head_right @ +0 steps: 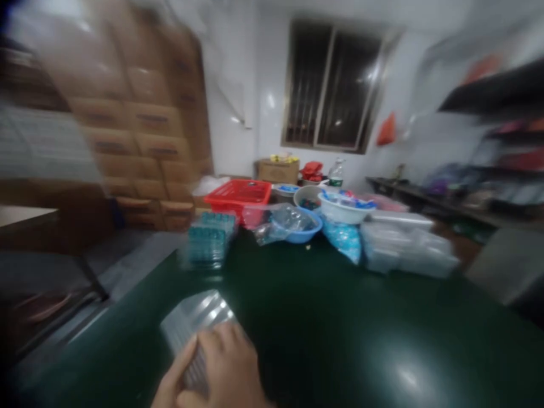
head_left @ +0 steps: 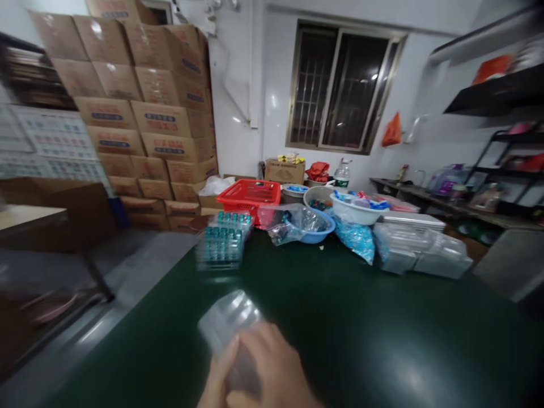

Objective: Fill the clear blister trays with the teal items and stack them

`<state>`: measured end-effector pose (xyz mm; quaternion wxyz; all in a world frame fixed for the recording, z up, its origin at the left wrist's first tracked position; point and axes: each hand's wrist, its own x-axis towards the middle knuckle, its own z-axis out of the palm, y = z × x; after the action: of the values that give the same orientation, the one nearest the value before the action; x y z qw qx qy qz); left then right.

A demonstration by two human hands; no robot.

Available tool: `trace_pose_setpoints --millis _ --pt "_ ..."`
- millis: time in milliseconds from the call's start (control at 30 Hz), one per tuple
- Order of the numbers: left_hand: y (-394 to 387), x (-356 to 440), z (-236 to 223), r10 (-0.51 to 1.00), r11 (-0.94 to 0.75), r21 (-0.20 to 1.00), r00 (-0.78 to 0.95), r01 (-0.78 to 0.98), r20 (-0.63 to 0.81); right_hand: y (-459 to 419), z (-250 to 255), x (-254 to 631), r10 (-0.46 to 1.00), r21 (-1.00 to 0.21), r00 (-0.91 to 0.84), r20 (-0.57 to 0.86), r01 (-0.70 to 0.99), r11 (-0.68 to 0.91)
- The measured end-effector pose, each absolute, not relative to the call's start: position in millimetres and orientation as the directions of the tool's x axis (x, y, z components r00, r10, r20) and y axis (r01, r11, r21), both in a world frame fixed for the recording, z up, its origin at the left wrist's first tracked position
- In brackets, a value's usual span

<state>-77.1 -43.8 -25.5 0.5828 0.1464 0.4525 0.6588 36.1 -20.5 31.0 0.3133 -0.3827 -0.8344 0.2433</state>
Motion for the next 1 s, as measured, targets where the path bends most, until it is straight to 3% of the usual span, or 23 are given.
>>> trace_pose_setpoints --millis 133,233,333,700,1000 --pt "-47 -79 -24 0.878 0.061 0.621 -0.254 -0.781 -0.405 -2 45 54 0.766 -0.924 -0.638 0.08 0.24 0.297" --pt "-50 -77 -22 0.89 0.04 0.592 -0.241 -0.805 -0.388 9 43 55 0.683 -0.987 -0.729 -0.044 0.136 0.081" --pt "-53 -76 -22 0.917 0.038 0.635 -0.225 -0.772 -0.328 14 39 54 0.637 -0.994 -0.765 -0.094 0.103 -0.023" --pt "-51 -67 -16 0.996 0.079 0.737 0.014 -0.672 -0.093 19 30 68 0.533 -0.984 -0.827 -0.177 0.144 -0.103" --pt "-52 -64 -16 0.995 0.099 0.77 0.07 -0.63 -0.072 20 29 76 0.503 -0.983 -0.845 -0.179 0.134 -0.124"
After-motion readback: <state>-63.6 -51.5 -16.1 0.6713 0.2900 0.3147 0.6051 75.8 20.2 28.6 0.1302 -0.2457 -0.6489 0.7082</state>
